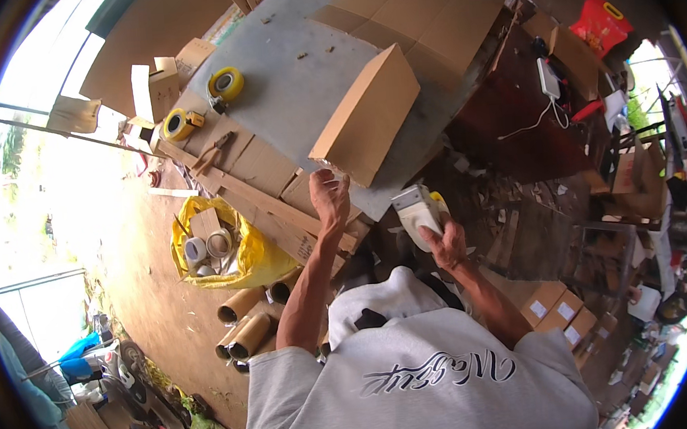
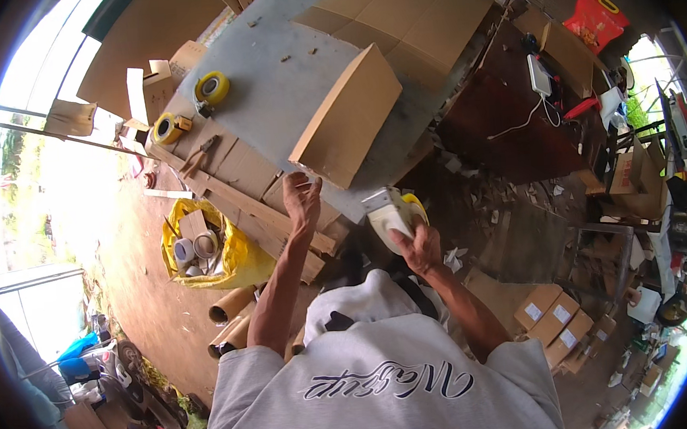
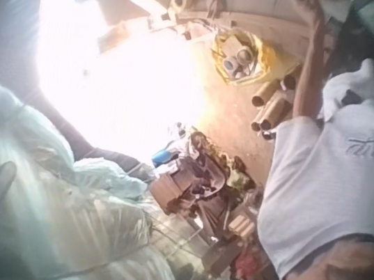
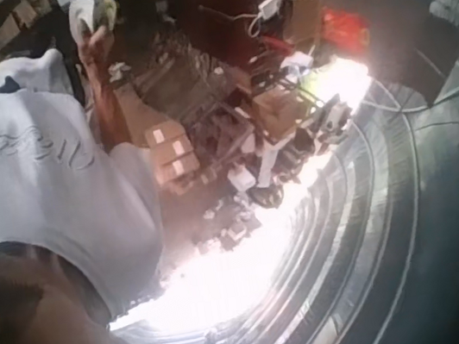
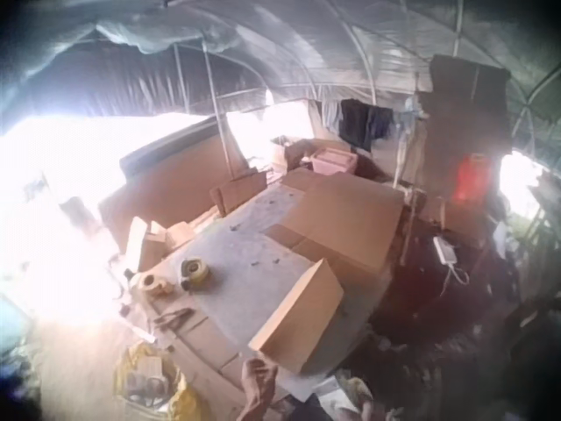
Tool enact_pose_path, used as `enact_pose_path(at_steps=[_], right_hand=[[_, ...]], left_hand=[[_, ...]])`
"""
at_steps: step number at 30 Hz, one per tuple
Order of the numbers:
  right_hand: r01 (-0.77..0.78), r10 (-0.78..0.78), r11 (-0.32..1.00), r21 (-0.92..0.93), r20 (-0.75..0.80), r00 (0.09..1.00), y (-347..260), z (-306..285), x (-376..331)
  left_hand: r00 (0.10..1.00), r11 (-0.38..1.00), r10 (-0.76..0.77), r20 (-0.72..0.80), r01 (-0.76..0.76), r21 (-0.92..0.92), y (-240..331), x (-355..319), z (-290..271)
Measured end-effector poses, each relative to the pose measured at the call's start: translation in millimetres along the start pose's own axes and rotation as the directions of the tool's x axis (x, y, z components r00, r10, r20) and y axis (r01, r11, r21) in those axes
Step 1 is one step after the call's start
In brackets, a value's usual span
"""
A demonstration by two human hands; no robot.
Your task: The person folds a large cardboard sheet into a box shape, uses a utility knife to cut along scored lines, and secures the box with a tape dispenser. The workspace is cluttered with cardboard tubes and other materials.
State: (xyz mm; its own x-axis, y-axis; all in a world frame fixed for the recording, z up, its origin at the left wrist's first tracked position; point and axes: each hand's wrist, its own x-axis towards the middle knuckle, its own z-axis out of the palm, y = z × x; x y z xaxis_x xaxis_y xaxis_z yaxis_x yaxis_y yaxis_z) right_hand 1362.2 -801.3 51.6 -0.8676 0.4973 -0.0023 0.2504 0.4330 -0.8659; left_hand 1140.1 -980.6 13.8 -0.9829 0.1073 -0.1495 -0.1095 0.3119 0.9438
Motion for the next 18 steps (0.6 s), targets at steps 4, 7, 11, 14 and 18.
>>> enact_pose_path(at_steps=[4, 7, 11, 14, 18], right_hand=[[0.225, -0.215, 0.972, -0.061, 0.135, 0.967, -36, -3, 8], [0.293, -0.277, 0.955, -0.044, 0.212, 0.937, -60, 2, 16], [0.275, -0.246, 0.96, -0.062, 0.289, 0.925, -76, 19, 24], [0.236, -0.194, 0.968, -0.082, 0.348, 0.917, -81, 34, 27], [0.147, -0.071, 0.975, -0.168, 0.393, 0.917, -88, 59, 34]], left_hand=[[0.877, 0.91, -0.057, 0.477, 0.243, -0.337, 44, -29, -34], [0.652, 0.905, 0.001, 0.758, 0.323, -0.278, 52, -28, -49], [0.715, 0.84, -0.114, 0.689, 0.44, -0.318, 37, -22, -51], [0.617, 0.726, -0.076, 0.783, 0.572, -0.381, 10, -9, -62], [0.687, 0.798, -0.156, 0.71, 0.511, -0.319, -4, 6, -79]])
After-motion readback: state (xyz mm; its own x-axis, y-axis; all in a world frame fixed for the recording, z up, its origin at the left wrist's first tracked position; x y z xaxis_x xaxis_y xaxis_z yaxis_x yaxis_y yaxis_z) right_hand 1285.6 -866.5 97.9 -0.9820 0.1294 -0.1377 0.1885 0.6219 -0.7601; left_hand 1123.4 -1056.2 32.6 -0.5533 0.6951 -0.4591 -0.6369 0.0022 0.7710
